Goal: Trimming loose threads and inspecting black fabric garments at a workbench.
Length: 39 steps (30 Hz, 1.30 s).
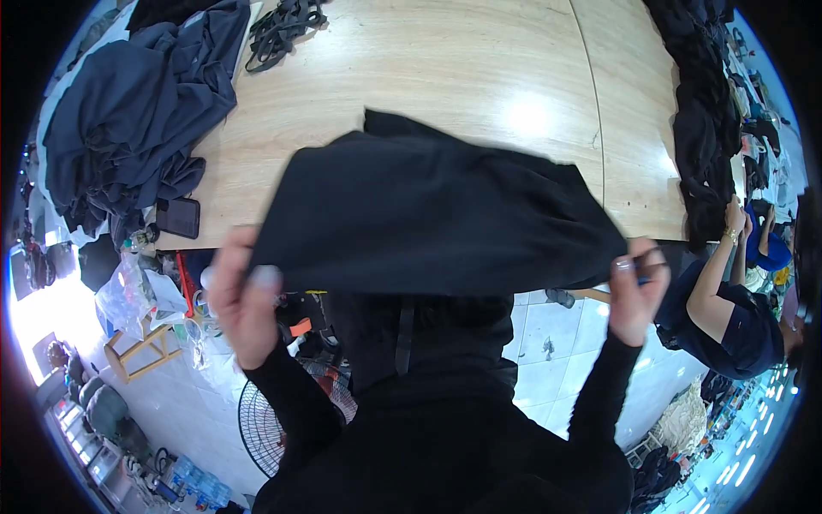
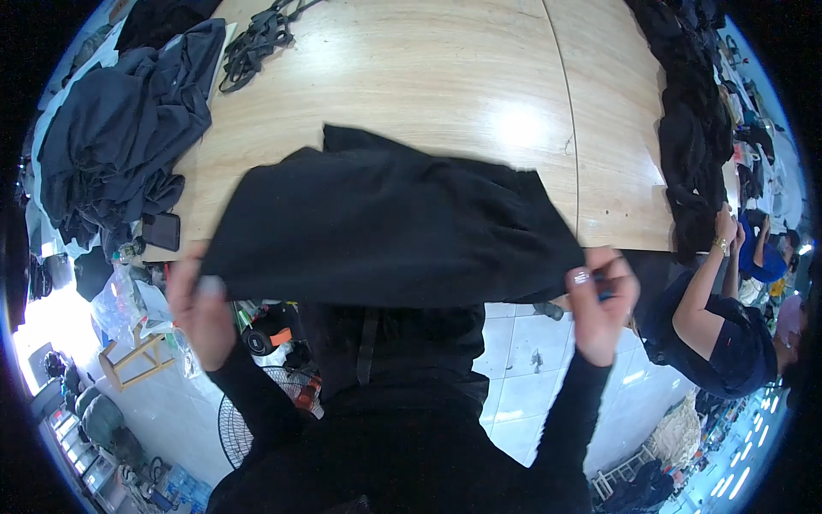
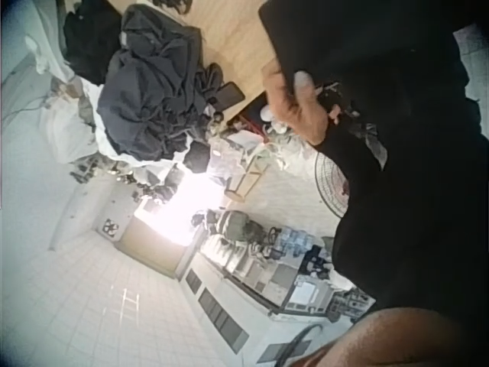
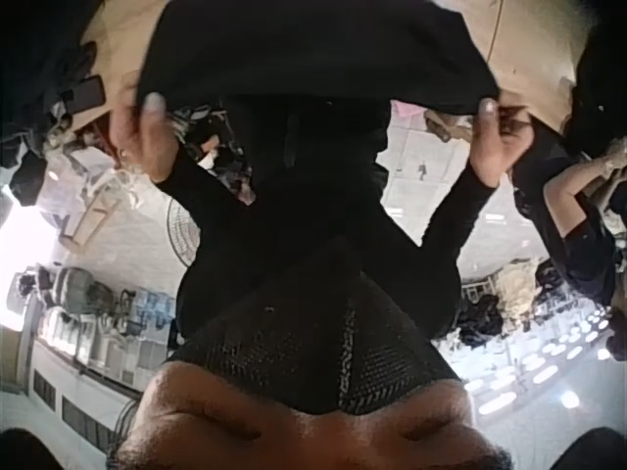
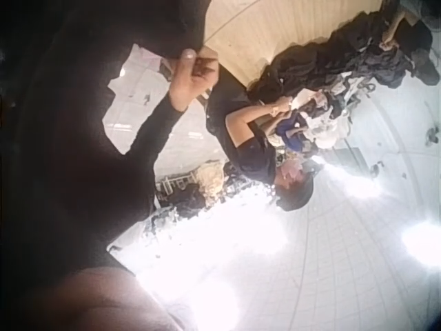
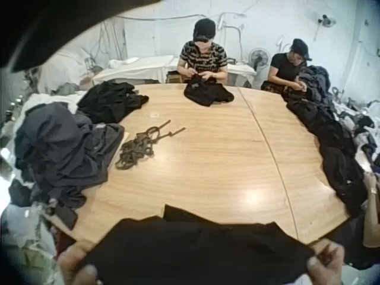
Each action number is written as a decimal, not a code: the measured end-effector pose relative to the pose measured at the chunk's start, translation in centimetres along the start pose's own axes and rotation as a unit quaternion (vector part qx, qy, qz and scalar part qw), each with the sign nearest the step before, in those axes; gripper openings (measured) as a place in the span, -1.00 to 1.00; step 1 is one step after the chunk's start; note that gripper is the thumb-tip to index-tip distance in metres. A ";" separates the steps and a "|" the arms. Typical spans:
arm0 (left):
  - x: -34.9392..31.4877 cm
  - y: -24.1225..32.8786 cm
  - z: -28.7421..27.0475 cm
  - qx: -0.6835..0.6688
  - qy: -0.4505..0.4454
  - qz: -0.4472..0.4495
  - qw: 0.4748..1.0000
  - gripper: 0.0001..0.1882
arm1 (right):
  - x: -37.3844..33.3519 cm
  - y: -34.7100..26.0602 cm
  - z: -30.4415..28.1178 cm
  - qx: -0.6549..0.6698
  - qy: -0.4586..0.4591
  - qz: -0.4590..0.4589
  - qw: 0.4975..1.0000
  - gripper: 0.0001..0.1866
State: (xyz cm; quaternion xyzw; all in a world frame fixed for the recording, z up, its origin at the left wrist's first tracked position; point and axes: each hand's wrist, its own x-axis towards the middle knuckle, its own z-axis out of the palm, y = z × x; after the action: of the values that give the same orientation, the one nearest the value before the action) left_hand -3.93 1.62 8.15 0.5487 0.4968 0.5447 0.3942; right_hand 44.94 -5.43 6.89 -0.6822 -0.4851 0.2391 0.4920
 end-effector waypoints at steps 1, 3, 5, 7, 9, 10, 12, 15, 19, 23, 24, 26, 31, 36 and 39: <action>0.5 1.1 -0.1 -0.040 0.132 0.043 0.989 -0.62 | 1.5 -3.5 1.2 0.113 0.075 0.061 0.989 -0.82; 4.4 5.0 0.0 -0.153 0.091 0.101 0.979 -0.62 | 5.8 -7.4 1.8 0.126 0.018 -0.029 0.991 -0.84; 8.6 5.6 2.5 -0.096 0.209 0.094 0.969 -0.78 | 9.1 -10.0 5.0 0.127 0.074 -0.076 0.986 -0.85; 12.5 2.7 2.8 -0.072 0.172 0.087 0.979 -0.87 | 13.3 -7.5 5.6 -0.058 0.042 -0.171 0.983 -0.82; 14.0 -1.8 3.8 -0.070 0.126 0.053 0.988 -0.84 | 15.5 -3.2 7.6 -0.001 -0.016 -0.123 0.992 -0.81; 13.2 -2.8 4.5 0.006 0.132 0.029 0.991 -0.80 | 15.0 -2.9 8.7 -0.009 -0.030 -0.097 0.995 -0.80; 10.1 -8.0 4.5 0.072 0.127 -0.043 0.988 -0.67 | 13.0 -0.8 9.5 -0.021 -0.032 -0.089 0.995 -0.80; 2.8 -10.2 6.4 0.081 0.100 -0.103 0.986 -0.51 | 8.2 4.1 10.0 -0.030 -0.050 0.001 0.998 -0.78; -0.1 -10.8 6.9 0.225 0.024 -0.025 0.974 -0.47 | 3.8 5.6 11.4 -0.089 0.022 0.047 0.995 -0.81; 2.8 -12.2 6.8 0.458 -0.045 0.047 0.887 -0.38 | 4.1 6.1 13.6 -0.107 0.072 0.045 0.991 -0.85; 3.1 -13.7 6.4 0.511 -0.044 0.042 0.858 -0.34 | 4.4 6.9 14.2 -0.137 0.078 0.017 0.987 -0.89; 3.5 -14.0 7.5 0.538 -0.036 0.050 0.841 -0.34 | 4.6 8.5 14.6 -0.164 0.106 -0.034 0.980 -0.90; 4.3 -13.4 8.5 0.603 -0.033 0.033 0.796 -0.31 | 4.1 8.8 15.4 -0.221 0.197 -0.113 0.948 -0.90; 4.4 -13.4 8.6 0.625 -0.039 0.022 0.779 -0.30 | 4.1 8.7 15.5 -0.226 0.198 -0.095 0.949 -0.92; 4.4 -13.5 8.6 0.623 -0.036 0.024 0.781 -0.30 | 4.2 8.6 15.6 -0.221 0.205 -0.092 0.949 -0.92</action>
State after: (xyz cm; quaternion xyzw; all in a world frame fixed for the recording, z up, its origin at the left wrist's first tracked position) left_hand 2.62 9.43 -4.90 0.7057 0.7000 0.1058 -0.0298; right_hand 37.82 4.79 -6.51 -0.7609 -0.4748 -0.0656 0.4373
